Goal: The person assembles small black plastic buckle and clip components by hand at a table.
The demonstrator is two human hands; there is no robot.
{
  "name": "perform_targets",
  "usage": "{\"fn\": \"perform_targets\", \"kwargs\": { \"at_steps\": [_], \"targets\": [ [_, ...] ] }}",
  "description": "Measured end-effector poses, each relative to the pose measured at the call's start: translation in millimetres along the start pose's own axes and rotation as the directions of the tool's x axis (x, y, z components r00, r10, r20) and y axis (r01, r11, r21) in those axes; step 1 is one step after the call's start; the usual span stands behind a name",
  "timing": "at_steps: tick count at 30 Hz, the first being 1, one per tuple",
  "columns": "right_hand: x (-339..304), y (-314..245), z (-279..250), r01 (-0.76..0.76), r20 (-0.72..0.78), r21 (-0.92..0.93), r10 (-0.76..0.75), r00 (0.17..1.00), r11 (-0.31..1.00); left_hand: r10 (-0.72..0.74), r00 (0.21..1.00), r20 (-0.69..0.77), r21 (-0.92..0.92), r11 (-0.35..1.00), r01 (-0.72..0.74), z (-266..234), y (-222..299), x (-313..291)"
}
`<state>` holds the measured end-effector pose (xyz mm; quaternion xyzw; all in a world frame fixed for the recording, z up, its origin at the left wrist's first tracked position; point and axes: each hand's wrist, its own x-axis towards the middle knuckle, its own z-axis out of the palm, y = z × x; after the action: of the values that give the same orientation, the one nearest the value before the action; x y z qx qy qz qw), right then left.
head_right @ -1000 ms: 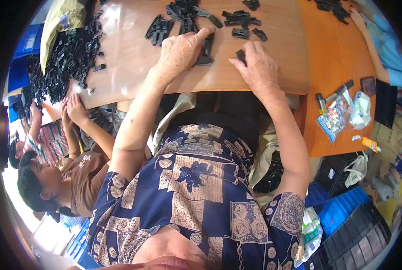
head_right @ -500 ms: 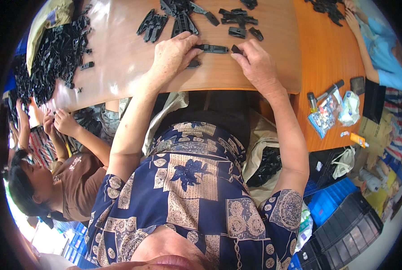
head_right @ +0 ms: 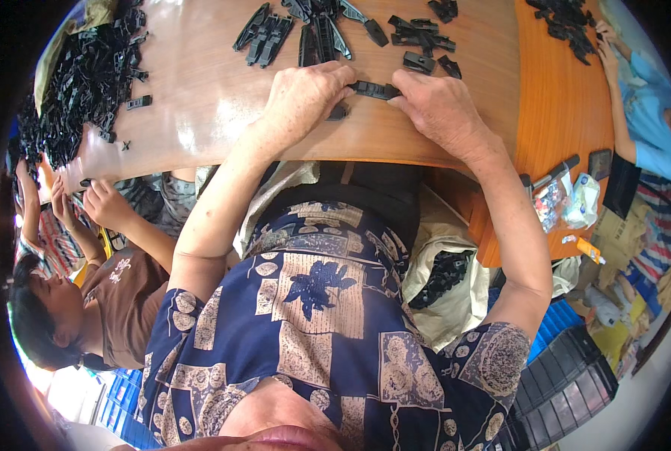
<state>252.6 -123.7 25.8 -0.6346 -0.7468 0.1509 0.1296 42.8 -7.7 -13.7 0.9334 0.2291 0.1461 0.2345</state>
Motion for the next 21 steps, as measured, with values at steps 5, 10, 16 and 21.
{"fn": "perform_targets", "kwargs": {
  "at_steps": [5,10,16,21],
  "targets": [
    [1,-6,9,-0.059,-0.030,0.012,0.059,0.998,0.998,0.036,0.999,0.001,0.020,0.999,-0.036,-1,-3,-1],
    [15,-7,32,-0.024,-0.128,0.011,0.025,0.991,1.000,0.091,0.995,-0.048,0.042,0.995,-0.089,3,-14,5],
    [17,-6,34,-0.085,-0.143,-0.064,0.076,0.987,0.994,0.008,0.998,0.067,0.074,0.997,-0.013,-15,-12,-2],
    [10,-28,60,-0.011,-0.205,0.162,0.045,0.978,0.987,0.150,0.971,-0.186,0.252,0.963,-0.100,6,-9,-52]
  ]
}}
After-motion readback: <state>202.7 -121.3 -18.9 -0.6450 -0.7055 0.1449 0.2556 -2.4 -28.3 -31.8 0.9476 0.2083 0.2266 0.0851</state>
